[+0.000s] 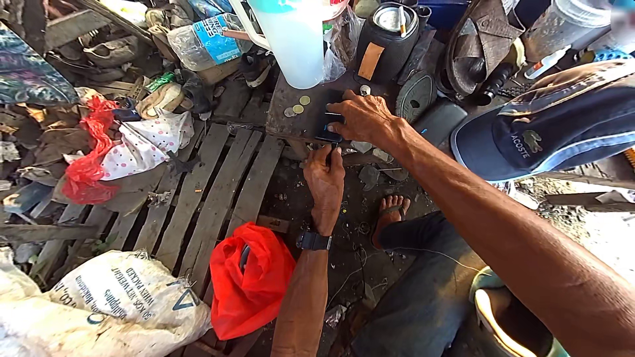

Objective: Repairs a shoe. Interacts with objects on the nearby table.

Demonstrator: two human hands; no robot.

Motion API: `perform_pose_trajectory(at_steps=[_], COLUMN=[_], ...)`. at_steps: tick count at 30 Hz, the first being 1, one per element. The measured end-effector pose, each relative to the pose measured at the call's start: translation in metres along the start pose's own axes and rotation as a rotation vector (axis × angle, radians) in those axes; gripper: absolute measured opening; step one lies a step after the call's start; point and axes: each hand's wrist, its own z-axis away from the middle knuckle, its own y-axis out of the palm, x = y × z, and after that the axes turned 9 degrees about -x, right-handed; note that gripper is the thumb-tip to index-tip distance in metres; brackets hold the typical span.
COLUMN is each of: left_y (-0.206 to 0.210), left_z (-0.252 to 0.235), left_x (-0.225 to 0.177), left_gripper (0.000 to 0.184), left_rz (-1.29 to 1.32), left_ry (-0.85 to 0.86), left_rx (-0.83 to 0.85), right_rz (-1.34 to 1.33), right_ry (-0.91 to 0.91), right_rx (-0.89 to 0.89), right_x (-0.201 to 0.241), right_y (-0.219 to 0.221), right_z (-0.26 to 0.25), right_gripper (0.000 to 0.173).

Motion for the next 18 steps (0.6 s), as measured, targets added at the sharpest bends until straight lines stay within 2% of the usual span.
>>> perform_pose_trajectory(at_steps=[10, 14, 18], left_y=[-0.003, -0.006, -0.011], left_z=[-0.006, -0.007, -0.004], left_x=[-0.001, 0.001, 0.002], left_gripper=[0.017, 0.022, 0.032], left_rz=[0.046, 0.04, 0.013], left_ry=[-0.028, -0.045, -0.067], left_rx=[0.045, 0.082, 0.082], right_rz=[-0.003, -0.095, -0.109], right_ry=[-0.017, -0.031, -0.051], right_rx=[0.008, -0.128, -0.197], right_x=[-0.002, -0.02, -0.045], right_y=[0.0, -0.002, -0.026], right_z=[-0.002, 0.006, 0.039], right_gripper=[0.047, 0.039, 0.033])
